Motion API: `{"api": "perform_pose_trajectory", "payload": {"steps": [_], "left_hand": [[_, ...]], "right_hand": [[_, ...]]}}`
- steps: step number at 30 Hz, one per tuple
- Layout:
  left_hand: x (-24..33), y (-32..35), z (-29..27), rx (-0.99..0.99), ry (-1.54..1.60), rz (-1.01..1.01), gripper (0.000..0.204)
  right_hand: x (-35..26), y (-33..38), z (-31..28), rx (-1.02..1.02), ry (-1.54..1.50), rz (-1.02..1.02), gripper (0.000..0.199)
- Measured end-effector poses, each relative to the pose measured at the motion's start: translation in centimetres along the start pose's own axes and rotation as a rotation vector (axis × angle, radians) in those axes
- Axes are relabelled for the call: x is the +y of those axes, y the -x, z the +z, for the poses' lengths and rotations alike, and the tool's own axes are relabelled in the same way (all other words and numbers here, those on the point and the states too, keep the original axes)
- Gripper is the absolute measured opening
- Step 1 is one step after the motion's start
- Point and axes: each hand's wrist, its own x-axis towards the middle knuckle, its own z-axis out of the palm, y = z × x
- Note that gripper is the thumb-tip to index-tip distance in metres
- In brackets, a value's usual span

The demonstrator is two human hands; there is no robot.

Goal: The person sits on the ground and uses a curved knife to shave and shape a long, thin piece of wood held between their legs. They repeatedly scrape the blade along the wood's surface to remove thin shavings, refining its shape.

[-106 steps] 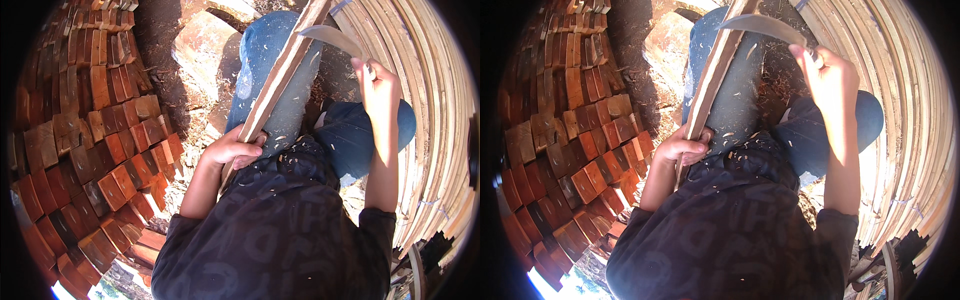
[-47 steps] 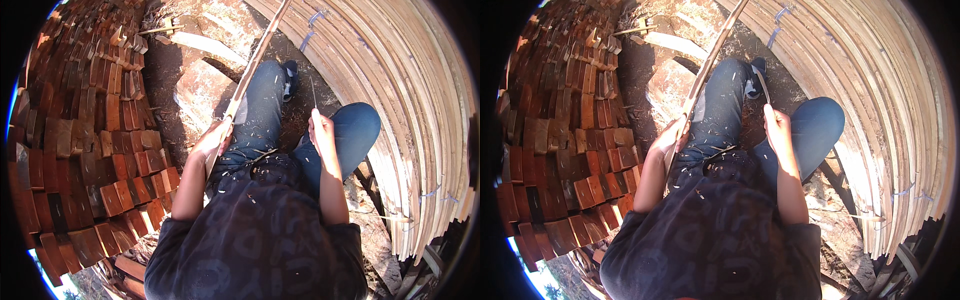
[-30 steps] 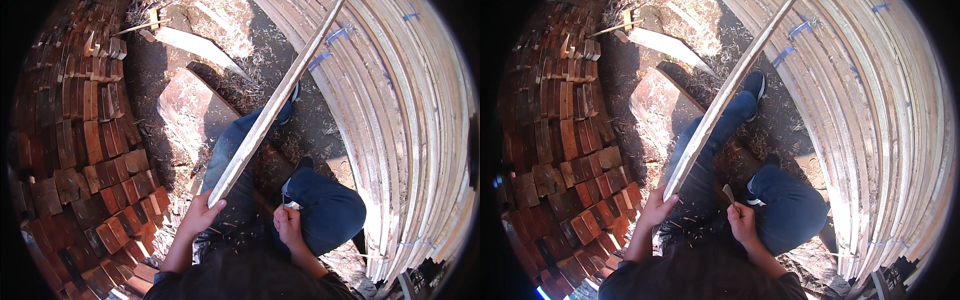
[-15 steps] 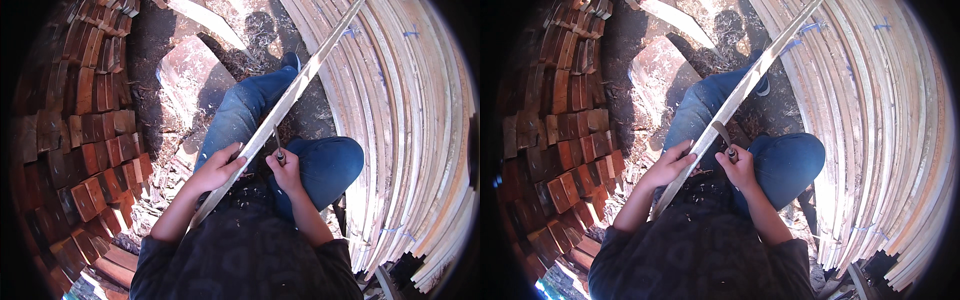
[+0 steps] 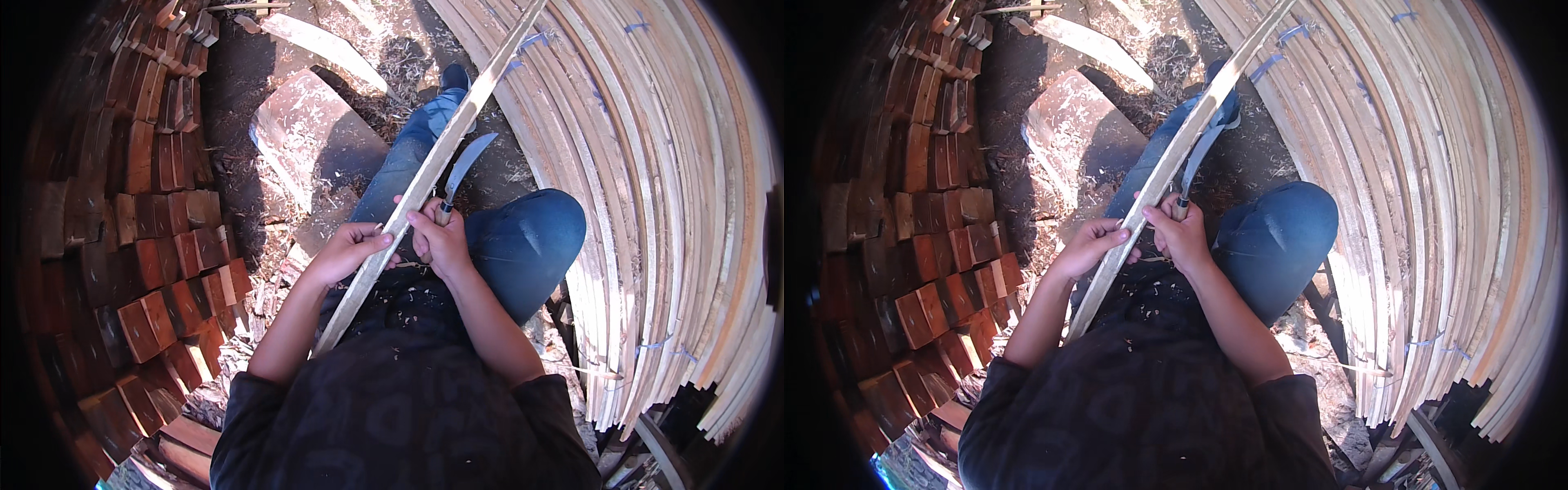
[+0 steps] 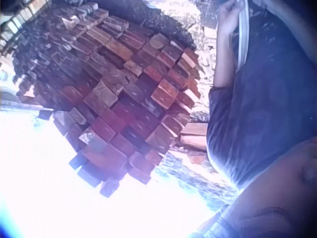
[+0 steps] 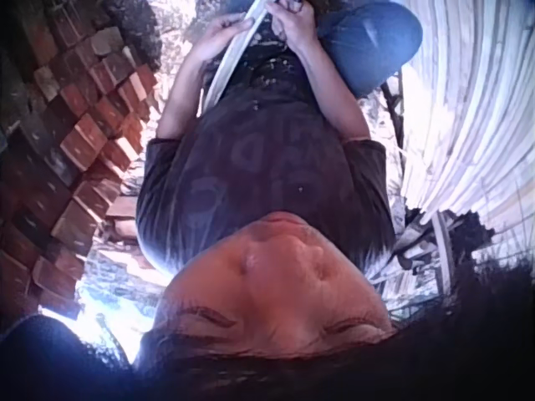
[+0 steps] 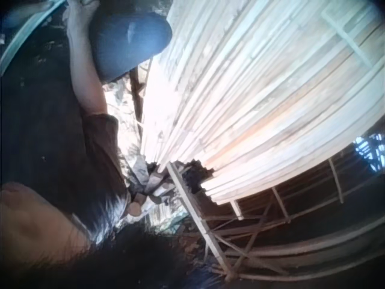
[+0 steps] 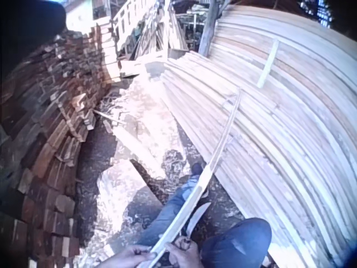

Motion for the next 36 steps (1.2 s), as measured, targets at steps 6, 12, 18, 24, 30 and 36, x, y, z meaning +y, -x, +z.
{"api": "perform_pose_trajectory", "payload": {"steps": [6,12,18,24,30,36], "left_hand": [[-1.5,1.5,-0.9,-0.147,-0.073,-0.109,0.045],[-0.2,4.1,-0.1,0.018,-0.150,-0.225,0.045],[-0.3,5.3,-1.5,-0.094,0.150,-0.236,0.048],[1.9,5.4,0.1,-0.076,0.077,-0.231,0.038],[2.0,5.8,2.5,-0.027,0.081,-0.277,0.028],[2.0,6.2,4.0,0.010,0.104,-0.325,0.027]], "right_hand": [[0.0,-0.2,0.1,0.087,0.195,-0.003,0.037],[-0.3,0.1,1.6,0.129,0.198,0.025,0.028],[-1.0,4.1,2.5,0.037,0.729,-0.249,0.040],[-4.9,8.2,2.8,0.109,1.413,-0.344,0.036],[-7.4,7.0,1.8,0.074,1.702,-0.409,0.047],[-8.6,5.9,-1.1,0.083,1.762,-0.489,0.050]]}}
